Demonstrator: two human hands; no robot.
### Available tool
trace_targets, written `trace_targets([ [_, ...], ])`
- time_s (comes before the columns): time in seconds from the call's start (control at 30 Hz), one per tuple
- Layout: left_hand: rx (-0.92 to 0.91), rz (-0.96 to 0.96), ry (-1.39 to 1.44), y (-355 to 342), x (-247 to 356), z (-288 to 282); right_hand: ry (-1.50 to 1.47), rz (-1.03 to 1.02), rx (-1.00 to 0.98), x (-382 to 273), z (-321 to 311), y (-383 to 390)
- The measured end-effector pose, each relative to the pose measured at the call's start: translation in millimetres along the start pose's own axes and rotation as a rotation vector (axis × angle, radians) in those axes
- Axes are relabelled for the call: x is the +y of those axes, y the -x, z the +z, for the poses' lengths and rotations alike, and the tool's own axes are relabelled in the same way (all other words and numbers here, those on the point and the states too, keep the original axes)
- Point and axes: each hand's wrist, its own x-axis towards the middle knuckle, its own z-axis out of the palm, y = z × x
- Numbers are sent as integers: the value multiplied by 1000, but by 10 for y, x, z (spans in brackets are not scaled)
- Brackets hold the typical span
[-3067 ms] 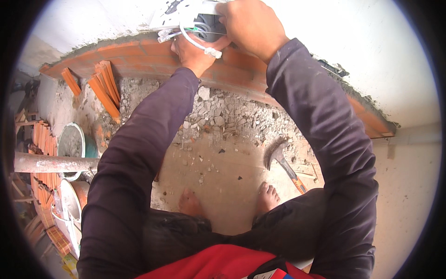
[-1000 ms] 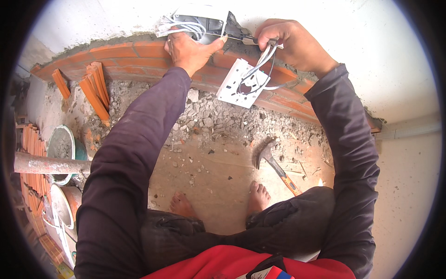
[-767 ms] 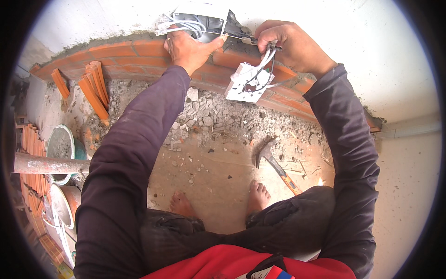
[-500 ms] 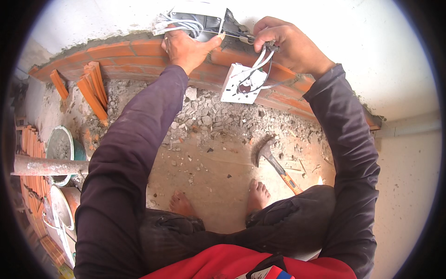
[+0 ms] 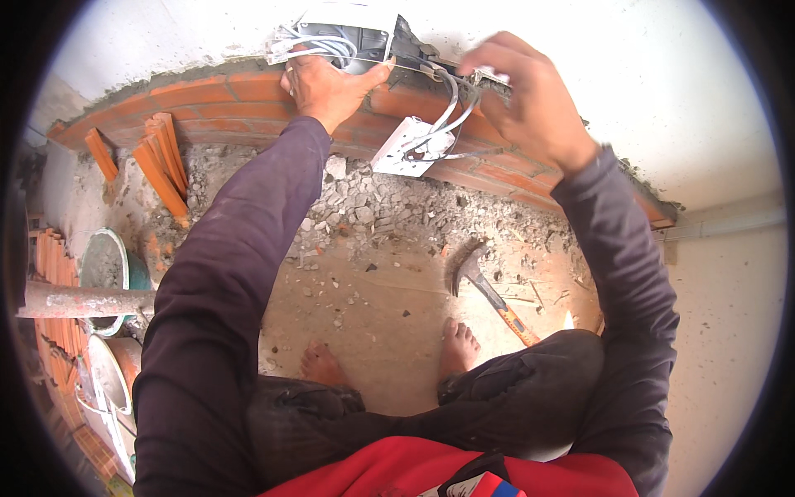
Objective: The person installs an electrical junction box into a wall cavity by hand using a hammer and a screwdriver to secure the box and manage wires.
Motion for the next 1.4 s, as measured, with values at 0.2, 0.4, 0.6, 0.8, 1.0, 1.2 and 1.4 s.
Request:
trace_targets([
  [0.2, 39, 39, 12, 0, 74, 17, -575, 621, -35, -61, 330, 837],
  [0.4, -67, 15, 84, -37, 13, -12, -674, 708, -37, -348, 682, 519],
  [0.6, -28, 19, 54, -47, 15, 35, -1190, 791, 157, -439, 738, 243],
  [0.8, 76, 50, 47, -8, -15, 62, -1071, 821, 64, -384, 189, 26],
  [1.0, 99, 56, 81, 31, 42, 38, -520, 627, -127, 8, -151, -217],
  [1.2, 225, -89, 9, 219, 143, 61, 119, 455, -310, -49, -317, -485],
  [1.4, 176, 78, 322, 765, 364, 99, 245, 259, -203, 44, -287, -502],
])
